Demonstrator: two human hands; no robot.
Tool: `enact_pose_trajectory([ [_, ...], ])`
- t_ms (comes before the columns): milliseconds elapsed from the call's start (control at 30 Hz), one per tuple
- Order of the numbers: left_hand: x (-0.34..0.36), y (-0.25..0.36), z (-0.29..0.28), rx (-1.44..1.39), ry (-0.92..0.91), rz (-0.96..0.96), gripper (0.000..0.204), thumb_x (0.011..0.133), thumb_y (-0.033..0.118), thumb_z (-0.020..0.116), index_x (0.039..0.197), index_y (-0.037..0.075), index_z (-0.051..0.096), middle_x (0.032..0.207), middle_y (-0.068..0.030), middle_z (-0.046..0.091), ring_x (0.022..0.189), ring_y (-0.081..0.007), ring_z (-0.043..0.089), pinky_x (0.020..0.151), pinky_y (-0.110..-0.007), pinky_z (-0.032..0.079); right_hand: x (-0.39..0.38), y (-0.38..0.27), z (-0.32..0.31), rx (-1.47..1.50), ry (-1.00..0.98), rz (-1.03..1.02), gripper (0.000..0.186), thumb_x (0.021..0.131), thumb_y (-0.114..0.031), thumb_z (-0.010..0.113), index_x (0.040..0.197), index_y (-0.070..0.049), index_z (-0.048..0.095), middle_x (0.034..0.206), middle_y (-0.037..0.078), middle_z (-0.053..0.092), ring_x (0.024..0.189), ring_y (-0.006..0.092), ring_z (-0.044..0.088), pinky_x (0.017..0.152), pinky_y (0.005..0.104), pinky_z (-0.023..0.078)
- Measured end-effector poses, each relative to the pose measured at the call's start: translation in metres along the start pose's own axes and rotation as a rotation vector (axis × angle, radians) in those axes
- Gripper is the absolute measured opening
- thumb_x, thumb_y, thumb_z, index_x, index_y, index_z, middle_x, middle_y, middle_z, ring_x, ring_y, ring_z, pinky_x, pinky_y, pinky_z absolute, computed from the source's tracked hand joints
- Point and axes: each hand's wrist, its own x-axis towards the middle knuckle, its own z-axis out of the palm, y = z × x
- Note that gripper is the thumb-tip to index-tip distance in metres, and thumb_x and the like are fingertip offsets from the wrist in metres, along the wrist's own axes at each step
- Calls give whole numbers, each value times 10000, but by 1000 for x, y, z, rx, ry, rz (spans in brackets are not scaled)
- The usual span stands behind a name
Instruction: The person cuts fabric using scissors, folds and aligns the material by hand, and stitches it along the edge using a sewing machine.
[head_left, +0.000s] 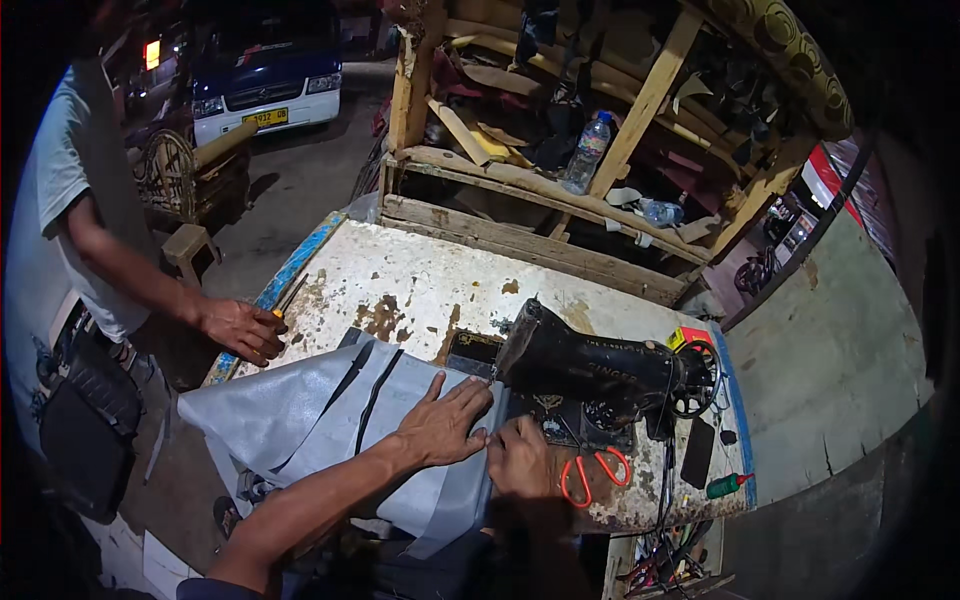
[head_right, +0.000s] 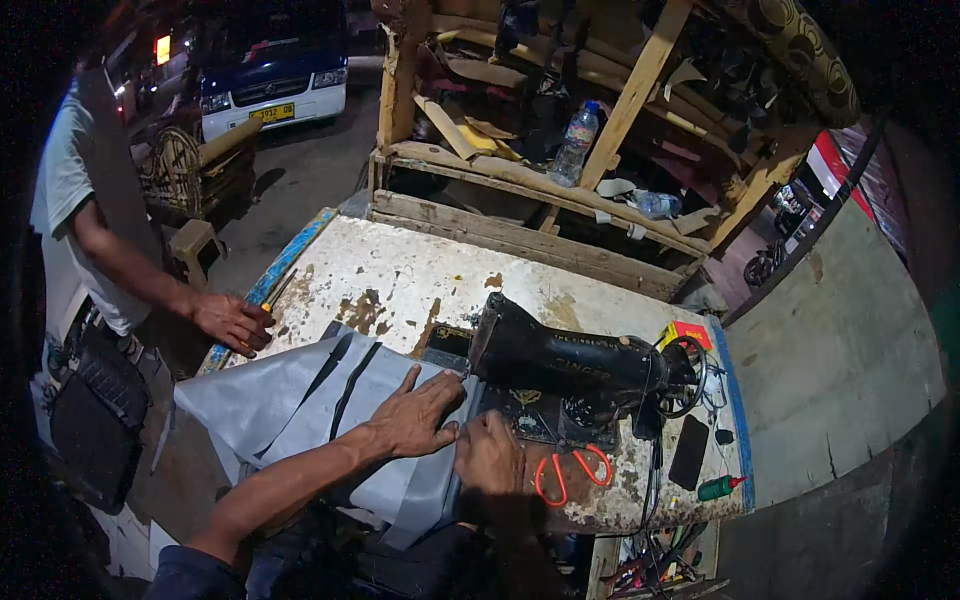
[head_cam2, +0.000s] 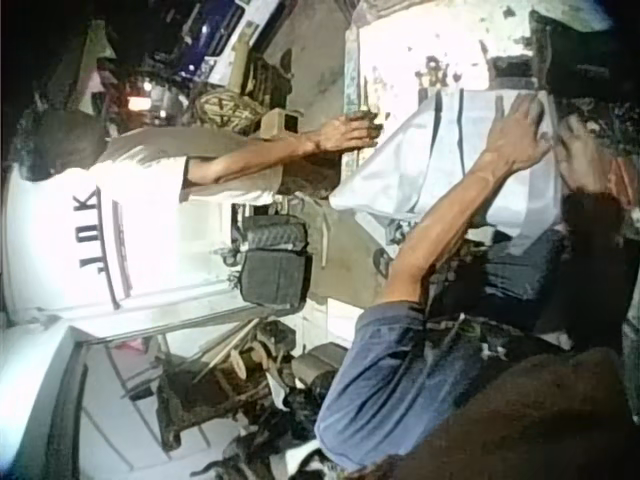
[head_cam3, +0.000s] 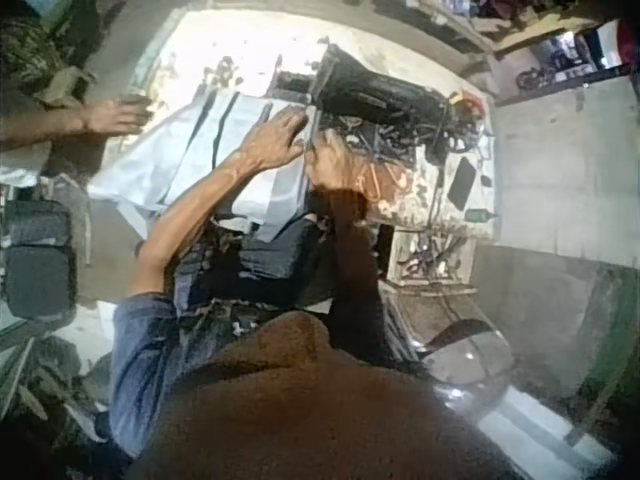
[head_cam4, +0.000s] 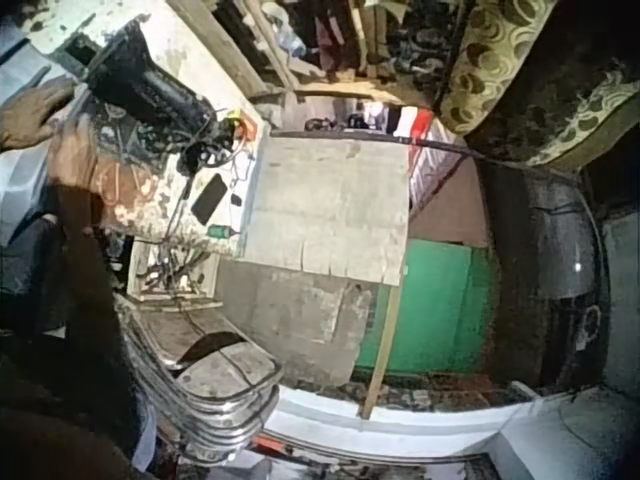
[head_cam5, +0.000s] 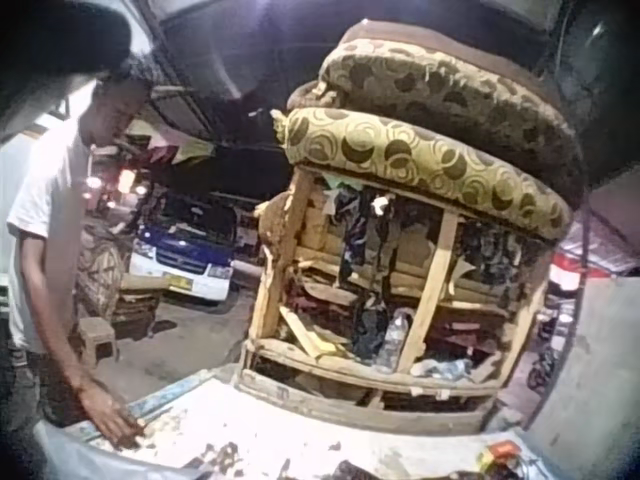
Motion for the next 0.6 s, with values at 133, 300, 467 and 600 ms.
enact_pose_trajectory([
  [133, -1, -5, 5, 23, 15, 32, 582, 925, 334, 517, 1440, 72, 446, 1544, -188, 393, 1475, -339, 321, 1191, -640, 190, -11, -18, -15, 36, -54, 68, 87, 827, -80, 681, 861, -2, 664, 917, 170, 593, 847, 375, 633, 738, 468, 511],
  [300, -1, -3, 5, 34, 59, 41, 567, 922, 326, 531, 1427, 74, 475, 1507, -197, 418, 1465, -342, 338, 1175, -653, 227, -12, -19, -25, 123, -171, 127, 102, 855, -118, 659, 868, -18, 670, 903, 158, 601, 851, 359, 645, 748, 467, 516],
  [467, -1, -2, 3, 18, 69, 44, 550, 903, 288, 560, 1403, 66, 510, 1425, -206, 463, 1407, -372, 396, 1151, -661, 260, -15, -11, -29, 241, -212, 143, 122, 867, -160, 675, 870, -39, 685, 859, 136, 613, 780, 351, 655, 709, 464, 524],
  [600, 0, -2, 6, 13, 55, 28, 571, 905, 306, 567, 1420, 71, 496, 1440, -211, 459, 1416, -381, 388, 1166, -643, 250, -9, -12, -38, 165, -286, 160, 111, 858, -156, 682, 876, -48, 697, 872, 132, 631, 771, 350, 655, 708, 460, 526],
])
